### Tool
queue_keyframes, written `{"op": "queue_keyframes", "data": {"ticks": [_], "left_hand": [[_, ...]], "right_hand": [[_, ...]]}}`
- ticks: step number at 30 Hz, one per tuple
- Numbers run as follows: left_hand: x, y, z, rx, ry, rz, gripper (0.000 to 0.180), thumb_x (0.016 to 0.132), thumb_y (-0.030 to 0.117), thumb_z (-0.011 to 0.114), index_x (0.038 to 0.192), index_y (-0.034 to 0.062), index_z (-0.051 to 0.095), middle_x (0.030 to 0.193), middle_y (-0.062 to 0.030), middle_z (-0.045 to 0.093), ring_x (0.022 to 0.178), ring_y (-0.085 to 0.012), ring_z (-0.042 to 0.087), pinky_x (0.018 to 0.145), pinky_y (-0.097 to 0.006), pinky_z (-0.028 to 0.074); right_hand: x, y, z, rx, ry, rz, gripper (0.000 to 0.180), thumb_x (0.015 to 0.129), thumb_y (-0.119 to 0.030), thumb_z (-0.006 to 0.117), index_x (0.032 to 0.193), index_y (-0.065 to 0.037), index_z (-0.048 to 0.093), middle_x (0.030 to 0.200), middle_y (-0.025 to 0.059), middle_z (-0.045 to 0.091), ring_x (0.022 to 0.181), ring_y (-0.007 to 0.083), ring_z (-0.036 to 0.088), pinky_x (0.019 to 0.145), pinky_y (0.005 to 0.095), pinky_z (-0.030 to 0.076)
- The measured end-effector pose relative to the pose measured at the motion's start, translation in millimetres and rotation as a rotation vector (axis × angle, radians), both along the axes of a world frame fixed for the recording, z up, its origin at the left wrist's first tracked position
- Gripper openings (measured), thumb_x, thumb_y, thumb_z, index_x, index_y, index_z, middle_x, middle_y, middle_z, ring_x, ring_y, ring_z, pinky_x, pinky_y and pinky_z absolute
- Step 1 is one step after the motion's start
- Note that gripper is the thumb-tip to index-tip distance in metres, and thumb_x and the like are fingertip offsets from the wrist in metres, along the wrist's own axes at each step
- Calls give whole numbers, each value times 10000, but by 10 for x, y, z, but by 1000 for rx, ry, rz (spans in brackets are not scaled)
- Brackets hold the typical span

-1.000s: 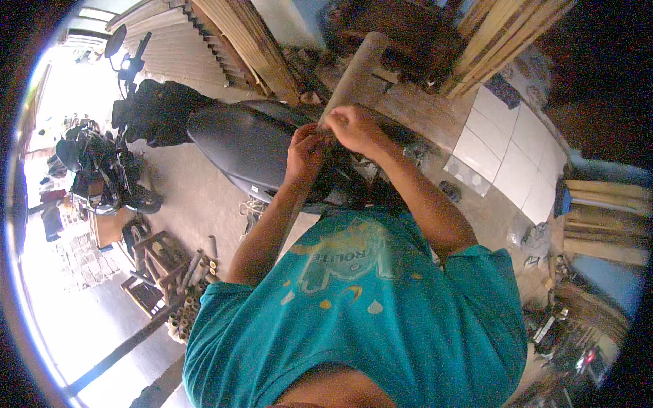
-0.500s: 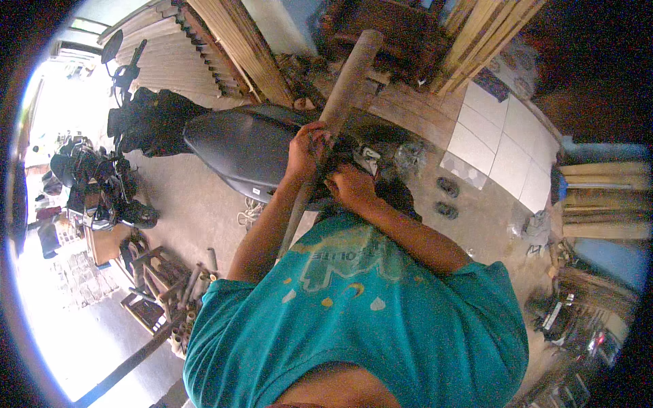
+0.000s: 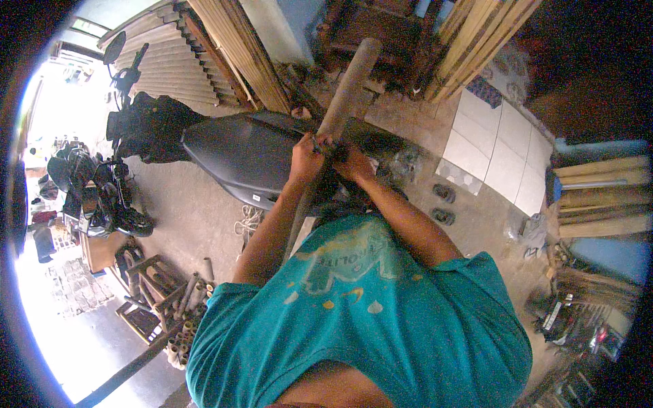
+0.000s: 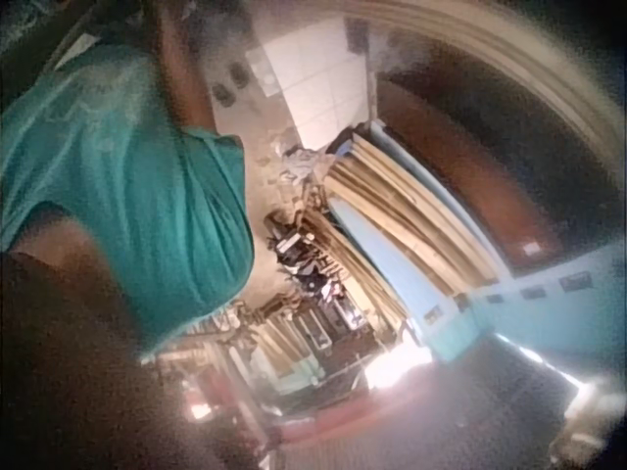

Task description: The person ties a long bamboo pole to the rear of a parked scooter using a thin strap. They repeatedly wrap and tighten the strap around the pole and scooter, adjusting the pole's position and securing it in place.

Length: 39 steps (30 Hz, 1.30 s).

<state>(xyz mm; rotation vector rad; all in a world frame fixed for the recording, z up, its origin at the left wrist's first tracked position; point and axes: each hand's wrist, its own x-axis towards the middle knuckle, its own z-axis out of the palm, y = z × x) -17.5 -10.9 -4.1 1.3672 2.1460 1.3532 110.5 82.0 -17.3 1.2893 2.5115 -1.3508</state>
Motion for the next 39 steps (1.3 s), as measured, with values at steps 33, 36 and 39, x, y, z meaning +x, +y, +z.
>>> {"op": "queue_keyframes", "data": {"ticks": [33, 36, 39], "left_hand": [[254, -44, -2, 16, 87, 338, 231, 841, -38, 545, 1041, 20, 645, 928, -176, 668, 813, -329, 672, 729, -368, 533], [337, 50, 237, -72, -94, 430, 244, 847, -49, 516, 1037, 32, 646, 911, -159, 677, 837, -293, 687, 743, -341, 528], [304, 40, 187, -67, -171, 466, 278, 832, -77, 490, 1029, 38, 649, 871, -132, 677, 830, -260, 690, 734, -314, 518]], "right_hand": [[-79, 963, -975, -1010, -32, 244, 137, 860, -171, 629, 950, -69, 613, 785, 58, 631, 702, 174, 641, 631, 338, 583], [-1, 1079, -1356, -672, 149, 637, 138, 861, -153, 638, 953, -54, 611, 805, 56, 632, 715, 179, 641, 697, 339, 593], [31, 1083, -1379, -648, 317, 730, 167, 854, -132, 655, 990, -49, 605, 844, 53, 636, 751, 180, 642, 741, 335, 594]]}}
